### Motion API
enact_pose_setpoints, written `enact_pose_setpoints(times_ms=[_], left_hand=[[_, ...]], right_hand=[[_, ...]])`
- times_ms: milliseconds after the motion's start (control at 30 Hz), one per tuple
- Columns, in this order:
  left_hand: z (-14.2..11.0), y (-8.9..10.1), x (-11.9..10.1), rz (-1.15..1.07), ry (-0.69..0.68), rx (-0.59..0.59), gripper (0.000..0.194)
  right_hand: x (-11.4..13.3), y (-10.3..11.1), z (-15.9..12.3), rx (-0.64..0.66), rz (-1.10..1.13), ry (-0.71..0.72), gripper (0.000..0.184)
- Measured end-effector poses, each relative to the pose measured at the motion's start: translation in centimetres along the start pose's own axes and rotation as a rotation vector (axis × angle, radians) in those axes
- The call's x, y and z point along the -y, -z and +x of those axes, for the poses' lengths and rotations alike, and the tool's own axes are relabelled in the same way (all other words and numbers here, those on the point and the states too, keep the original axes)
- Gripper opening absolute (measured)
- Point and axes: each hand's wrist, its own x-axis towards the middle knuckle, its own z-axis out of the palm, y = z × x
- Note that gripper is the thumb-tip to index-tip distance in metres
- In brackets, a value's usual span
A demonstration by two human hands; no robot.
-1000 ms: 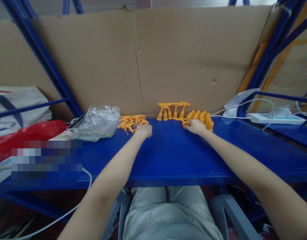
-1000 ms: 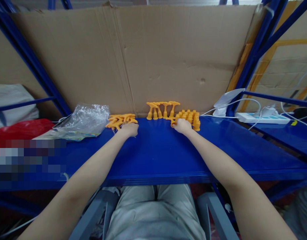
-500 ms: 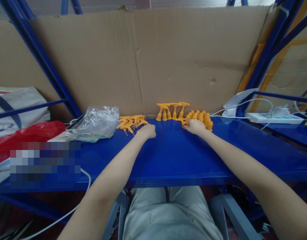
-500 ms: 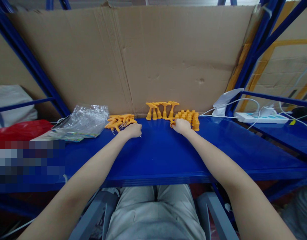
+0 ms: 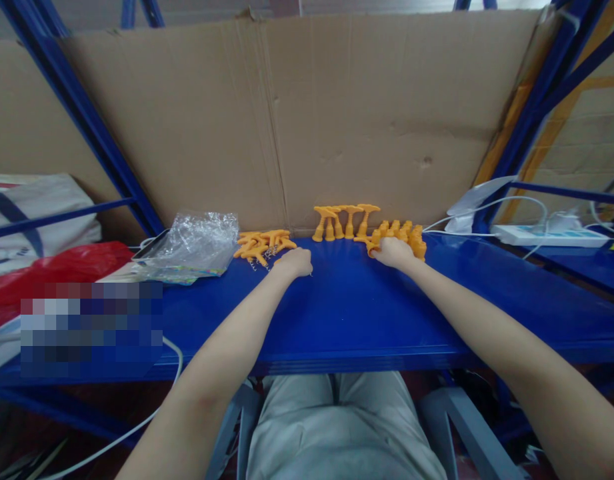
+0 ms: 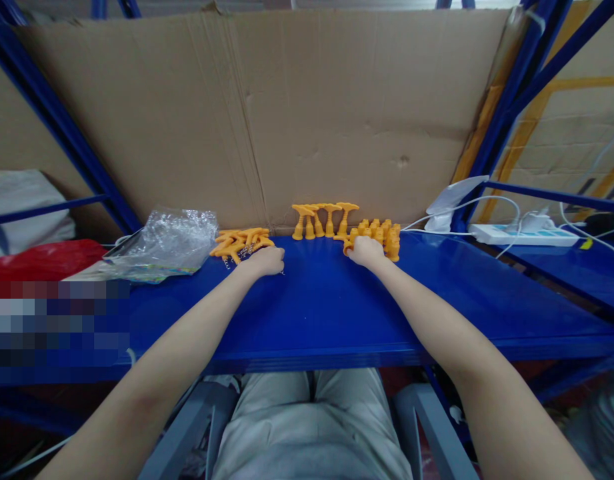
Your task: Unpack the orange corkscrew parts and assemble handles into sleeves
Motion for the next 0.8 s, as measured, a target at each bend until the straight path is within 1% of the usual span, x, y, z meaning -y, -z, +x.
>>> enact_pose_setpoints(times_ms=[133, 233, 267, 300, 333, 433, 467, 533, 600, 667, 733, 800], left_hand=[[-0.1, 0.2, 0.0, 0.002, -0.01, 0.008, 0.045], [-0.2, 0.3, -0.1, 0.009, -0.004, 0.018, 0.044], [-0.3, 0.3, -0.1, 0.013, 0.004, 0.02, 0.045], [-0.4, 0.4, -0.1, 0.017, 0.014, 0.016, 0.045], [-0.5, 0.4, -0.1, 0.022, 0.024, 0.006, 0.046], [-0.6, 0.5, 0.1, 0.045, 0.046, -0.054, 0.046], [-0.6, 0.5, 0.2, 0.057, 0.052, -0.069, 0.046], [-0.6, 0.4, 0.5, 0.086, 0.075, -0.062, 0.047], [-0.4, 0.2, 0.7, 0.108, 0.113, -0.016, 0.049], [-0.2, 0.0, 0.9, 0.111, 0.148, 0.029, 0.051], [-0.1, -0.1, 1.1, 0.099, 0.166, 0.049, 0.052], [0.1, -0.2, 1.3, 0.081, 0.167, 0.056, 0.053]], right_hand=[[-0.4, 0.3, 0.0, 0.024, 0.04, 0.0, 0.045], [-1.0, 0.8, 0.3, 0.112, 0.107, 0.022, 0.039], [-1.2, 1.0, 0.4, 0.116, 0.123, 0.029, 0.037], [-1.4, 1.1, 0.5, 0.087, 0.137, 0.032, 0.036], [-1.6, 1.2, 0.6, 0.023, 0.145, 0.036, 0.036], [-2.1, 1.2, 0.9, -0.239, 0.132, 0.106, 0.037], [-2.2, 1.0, 1.0, -0.3, 0.109, 0.148, 0.039], [-2.5, 0.5, 1.2, -0.356, 0.041, 0.233, 0.044], [-2.7, -0.2, 1.4, -0.321, -0.02, 0.278, 0.048], [-2.9, -0.9, 1.7, -0.237, -0.06, 0.299, 0.05], [-3.0, -1.4, 1.9, -0.174, -0.08, 0.301, 0.048], [-3.0, -1.6, 2.0, -0.172, -0.086, 0.288, 0.046]])
